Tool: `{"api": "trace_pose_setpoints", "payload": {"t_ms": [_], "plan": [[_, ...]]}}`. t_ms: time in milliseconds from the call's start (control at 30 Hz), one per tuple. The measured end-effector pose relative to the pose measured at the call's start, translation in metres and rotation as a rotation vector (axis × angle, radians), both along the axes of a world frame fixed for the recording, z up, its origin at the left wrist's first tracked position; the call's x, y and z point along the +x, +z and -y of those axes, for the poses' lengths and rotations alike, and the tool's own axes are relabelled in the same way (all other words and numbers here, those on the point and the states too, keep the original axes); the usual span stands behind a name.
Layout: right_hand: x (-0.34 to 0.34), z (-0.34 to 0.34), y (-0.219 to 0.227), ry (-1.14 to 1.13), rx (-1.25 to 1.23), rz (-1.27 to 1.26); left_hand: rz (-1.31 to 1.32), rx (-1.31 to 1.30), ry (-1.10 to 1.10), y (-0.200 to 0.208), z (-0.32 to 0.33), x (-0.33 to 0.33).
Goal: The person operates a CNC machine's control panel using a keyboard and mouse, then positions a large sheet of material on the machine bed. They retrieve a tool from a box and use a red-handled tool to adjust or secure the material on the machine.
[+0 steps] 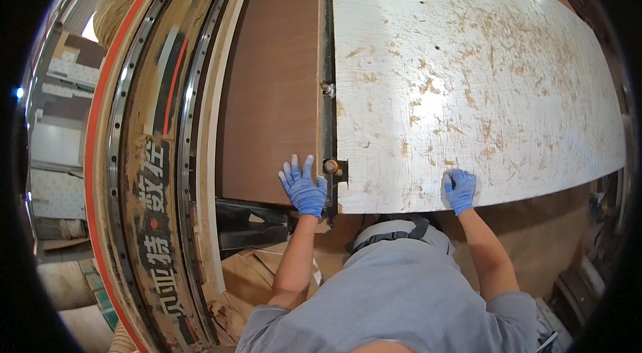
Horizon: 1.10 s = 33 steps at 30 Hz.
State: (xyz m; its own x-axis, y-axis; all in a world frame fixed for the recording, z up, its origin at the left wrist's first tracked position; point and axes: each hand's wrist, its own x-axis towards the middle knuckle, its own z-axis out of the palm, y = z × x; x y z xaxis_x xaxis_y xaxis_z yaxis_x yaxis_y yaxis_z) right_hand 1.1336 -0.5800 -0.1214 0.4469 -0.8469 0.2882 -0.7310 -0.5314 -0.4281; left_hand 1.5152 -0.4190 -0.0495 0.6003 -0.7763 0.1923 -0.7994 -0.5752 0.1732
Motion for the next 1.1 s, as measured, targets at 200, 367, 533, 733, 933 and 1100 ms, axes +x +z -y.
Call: {"api": "trace_pose_setpoints", "payload": {"t_ms": [200, 367, 533, 733, 933, 1100], "plan": [[-0.001, 0.002, -0.002, -0.032, 0.084, -0.073, -0.039, 0.003, 0.004, 0.006, -0.001, 0.001], [0.004, 0.001, 0.006, -0.023, 0.059, -0.064, -0.018, -0.036, 0.001, 0.005, -0.002, 0.001], [0.006, 0.002, 0.007, -0.006, 0.045, -0.04, -0.033, 0.001, -0.002, 0.006, -0.002, 0.002], [0.002, 0.002, -0.003, -0.01, 0.003, -0.063, -0.027, -0.033, 0.006, 0.006, -0.001, 0.002], [0.006, 0.001, 0.005, 0.0, 0.019, -0.027, -0.018, -0.033, 0.003, 0.006, -0.001, 0.001], [0.002, 0.002, 0.001, -0.012, 0.033, -0.059, -0.021, -0.057, -0.01, 0.004, -0.003, -0.001]]}}
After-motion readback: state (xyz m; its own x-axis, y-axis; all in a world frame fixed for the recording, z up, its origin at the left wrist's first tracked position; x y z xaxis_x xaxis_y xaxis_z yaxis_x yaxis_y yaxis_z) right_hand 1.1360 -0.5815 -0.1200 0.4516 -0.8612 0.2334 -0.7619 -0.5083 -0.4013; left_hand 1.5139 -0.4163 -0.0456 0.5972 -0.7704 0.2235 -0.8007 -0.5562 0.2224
